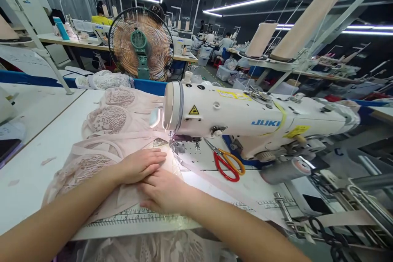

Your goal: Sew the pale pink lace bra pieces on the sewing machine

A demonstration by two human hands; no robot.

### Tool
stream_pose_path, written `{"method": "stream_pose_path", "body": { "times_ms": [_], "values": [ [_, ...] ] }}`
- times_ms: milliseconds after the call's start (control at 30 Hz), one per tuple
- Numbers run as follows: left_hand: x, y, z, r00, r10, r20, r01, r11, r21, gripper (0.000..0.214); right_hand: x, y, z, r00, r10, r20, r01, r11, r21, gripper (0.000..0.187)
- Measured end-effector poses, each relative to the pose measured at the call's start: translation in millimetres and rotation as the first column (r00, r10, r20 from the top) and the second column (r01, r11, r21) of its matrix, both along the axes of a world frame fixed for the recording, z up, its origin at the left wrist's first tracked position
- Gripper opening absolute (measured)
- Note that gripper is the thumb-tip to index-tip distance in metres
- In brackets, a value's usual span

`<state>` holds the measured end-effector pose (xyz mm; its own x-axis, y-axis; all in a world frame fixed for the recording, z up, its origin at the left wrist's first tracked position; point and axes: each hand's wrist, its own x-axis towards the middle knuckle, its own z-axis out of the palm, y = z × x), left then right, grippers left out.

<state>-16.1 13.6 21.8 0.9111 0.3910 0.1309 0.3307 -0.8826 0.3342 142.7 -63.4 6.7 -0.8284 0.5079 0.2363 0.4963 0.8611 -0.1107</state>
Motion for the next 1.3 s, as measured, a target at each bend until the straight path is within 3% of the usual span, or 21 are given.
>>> {"method": "stream_pose_path", "body": {
  "times_ms": [167, 333, 600, 833, 1300],
  "values": [
    [6.5, -3.4, -10.7, 0.997, 0.073, 0.005, -0.073, 0.990, 0.119, 0.037, 30.5, -40.6, -4.0, 0.962, -0.228, -0.151, 0.226, 0.974, -0.030, 0.042],
    [19.5, -15.3, -18.9, 0.975, 0.219, 0.049, -0.224, 0.953, 0.205, 0.040, 47.5, -56.7, -15.8, 0.909, -0.379, -0.172, 0.380, 0.925, -0.027, 0.041],
    [35.9, -18.4, -16.8, 0.949, 0.314, 0.041, -0.311, 0.902, 0.298, 0.035, 48.7, -53.9, -24.5, 0.878, -0.407, -0.250, 0.431, 0.901, 0.048, 0.038],
    [37.4, -14.6, -8.6, 0.951, 0.309, -0.012, -0.293, 0.914, 0.281, 0.031, 49.8, -54.9, -25.5, 0.862, -0.429, -0.271, 0.445, 0.895, -0.002, 0.039],
    [34.9, -4.0, -7.0, 0.960, 0.278, -0.043, -0.258, 0.932, 0.255, 0.030, 50.5, -54.8, -28.7, 0.834, -0.465, -0.299, 0.494, 0.869, 0.026, 0.037]
  ]
}}
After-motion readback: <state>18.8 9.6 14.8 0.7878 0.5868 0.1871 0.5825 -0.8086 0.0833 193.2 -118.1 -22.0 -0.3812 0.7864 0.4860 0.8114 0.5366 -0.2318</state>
